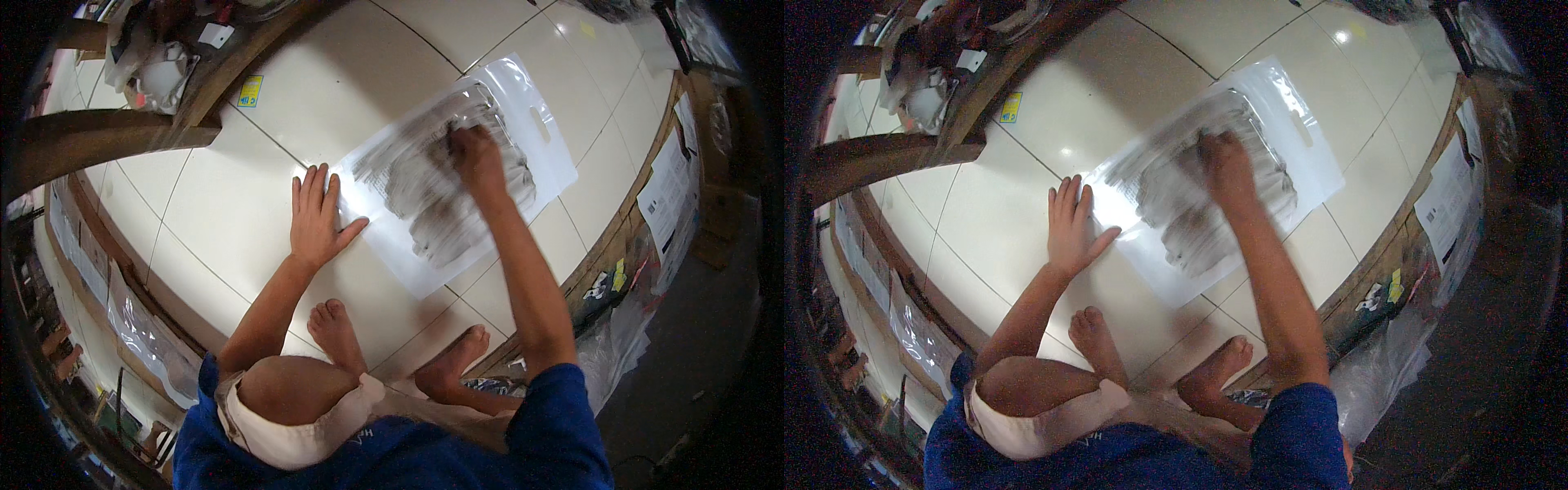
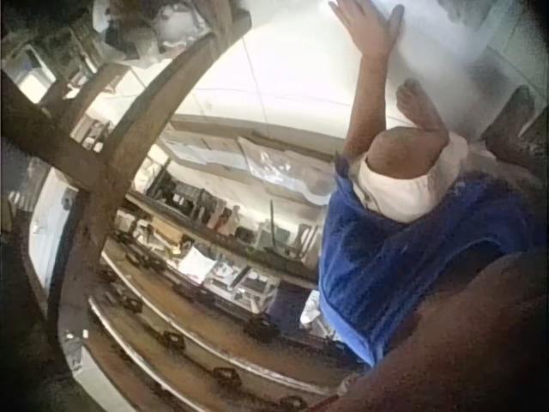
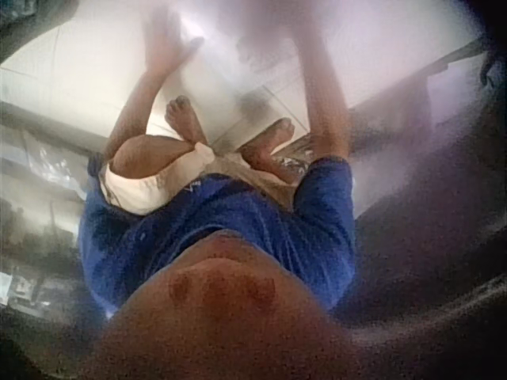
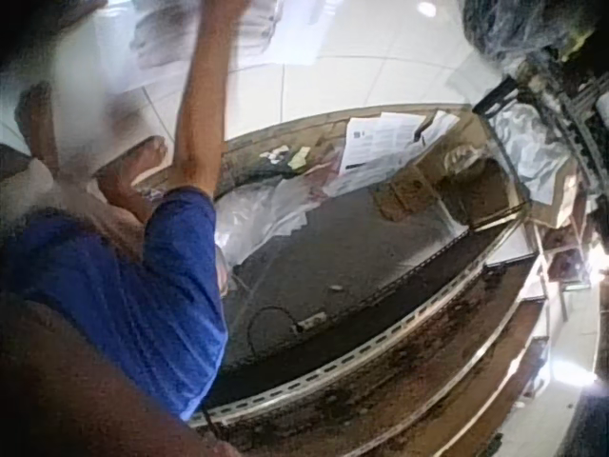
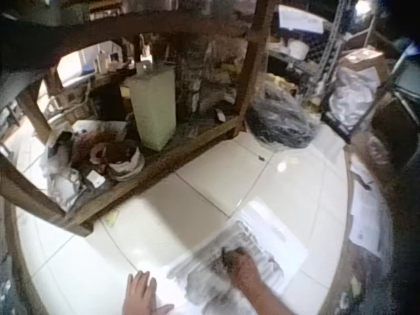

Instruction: The person wipes a large white plastic sheet on the floor using a small cloth. They repeatedly rub the surface, flip the sheet, and continue wiping both sides.

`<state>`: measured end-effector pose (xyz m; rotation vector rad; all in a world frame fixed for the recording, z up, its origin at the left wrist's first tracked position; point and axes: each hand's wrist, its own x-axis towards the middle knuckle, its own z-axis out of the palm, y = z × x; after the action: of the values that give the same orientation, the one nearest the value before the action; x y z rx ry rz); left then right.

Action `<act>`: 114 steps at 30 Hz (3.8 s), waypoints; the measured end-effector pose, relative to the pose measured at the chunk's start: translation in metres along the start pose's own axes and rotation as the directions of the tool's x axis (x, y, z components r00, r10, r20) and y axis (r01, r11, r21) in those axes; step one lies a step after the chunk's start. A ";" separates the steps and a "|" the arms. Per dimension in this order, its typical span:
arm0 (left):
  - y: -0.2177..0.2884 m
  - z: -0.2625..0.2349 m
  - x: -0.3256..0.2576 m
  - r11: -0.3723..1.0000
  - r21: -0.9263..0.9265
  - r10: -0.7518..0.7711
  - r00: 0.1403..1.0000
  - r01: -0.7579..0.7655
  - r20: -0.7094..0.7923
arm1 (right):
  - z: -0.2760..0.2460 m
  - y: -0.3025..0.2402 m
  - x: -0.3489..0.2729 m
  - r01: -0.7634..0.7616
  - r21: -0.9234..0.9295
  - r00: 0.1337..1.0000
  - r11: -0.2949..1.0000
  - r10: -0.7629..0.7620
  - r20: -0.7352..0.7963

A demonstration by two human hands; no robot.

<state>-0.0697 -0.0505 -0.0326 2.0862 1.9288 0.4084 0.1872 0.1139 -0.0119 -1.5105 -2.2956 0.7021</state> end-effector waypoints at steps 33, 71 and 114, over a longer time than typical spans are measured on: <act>0.001 0.000 0.003 0.997 -0.038 0.060 0.995 -0.064 -0.083 | 0.081 -0.050 -0.064 -0.065 0.118 0.976 0.991 0.038 0.215; 0.004 -0.003 0.004 0.999 0.009 0.054 0.997 -0.054 -0.058 | 0.053 -0.054 -0.086 -0.153 0.121 0.972 0.981 0.127 0.195; 0.008 -0.003 -0.001 0.997 0.000 0.075 0.995 -0.076 -0.063 | 0.068 -0.094 -0.098 -0.258 0.023 0.966 0.966 0.258 0.001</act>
<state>-0.0633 -0.0517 -0.0264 2.1747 1.8866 0.4980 0.1206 -0.0226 -0.0153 -1.8193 -2.1017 0.7894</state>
